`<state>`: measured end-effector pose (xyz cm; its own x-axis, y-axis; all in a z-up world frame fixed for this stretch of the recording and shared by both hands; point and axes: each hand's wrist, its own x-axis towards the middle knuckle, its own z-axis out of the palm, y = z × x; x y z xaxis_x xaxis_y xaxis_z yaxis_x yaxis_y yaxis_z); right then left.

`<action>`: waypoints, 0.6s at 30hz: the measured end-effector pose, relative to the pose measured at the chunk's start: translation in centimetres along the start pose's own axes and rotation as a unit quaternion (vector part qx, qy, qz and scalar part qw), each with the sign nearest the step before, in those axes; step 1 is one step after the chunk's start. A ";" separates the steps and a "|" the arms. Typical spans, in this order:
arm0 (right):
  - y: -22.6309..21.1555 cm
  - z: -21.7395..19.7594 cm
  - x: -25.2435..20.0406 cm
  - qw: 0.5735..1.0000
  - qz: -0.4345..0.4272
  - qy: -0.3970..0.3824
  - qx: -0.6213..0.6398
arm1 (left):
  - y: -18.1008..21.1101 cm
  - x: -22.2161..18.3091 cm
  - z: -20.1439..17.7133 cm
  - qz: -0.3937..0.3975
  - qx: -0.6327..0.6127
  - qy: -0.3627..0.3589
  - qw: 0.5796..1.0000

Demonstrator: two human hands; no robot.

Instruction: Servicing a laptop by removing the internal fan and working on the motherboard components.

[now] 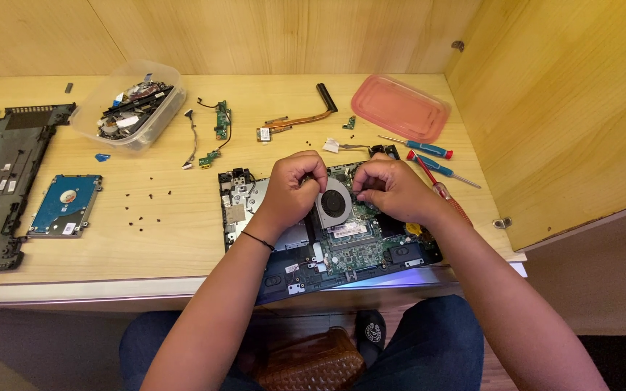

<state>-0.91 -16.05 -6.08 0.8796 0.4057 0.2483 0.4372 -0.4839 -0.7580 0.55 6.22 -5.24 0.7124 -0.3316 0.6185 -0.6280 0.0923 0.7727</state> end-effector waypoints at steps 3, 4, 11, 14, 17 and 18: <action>0.4 0.2 0.2 1.000 0.006 0.005 -0.011 | 0.5 0.0 0.1 -0.003 0.001 -0.005 1.000; 0.6 0.4 0.3 1.000 0.006 0.005 -0.011 | 0.5 0.0 0.1 -0.004 0.000 -0.005 1.000; 0.0 1.0 0.4 0.998 -0.033 0.034 -0.036 | 0.3 -0.2 0.5 -0.007 -0.002 -0.013 1.000; -0.3 0.9 0.4 0.997 -0.045 0.045 -0.031 | 0.1 0.0 0.6 -0.006 -0.004 -0.017 1.000; -0.9 0.9 0.5 0.997 -0.050 0.059 -0.019 | -0.1 -0.1 0.6 -0.008 -0.007 -0.015 1.000; -1.1 1.0 0.4 0.996 -0.047 0.071 -0.013 | -0.2 -0.2 0.7 -0.010 -0.009 -0.014 1.000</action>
<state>-1.23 -14.62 -5.72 0.8514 0.3371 0.4018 0.5219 -0.4693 -0.7123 0.34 5.57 -5.61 0.7150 -0.3599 0.5993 -0.6082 0.1026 0.7872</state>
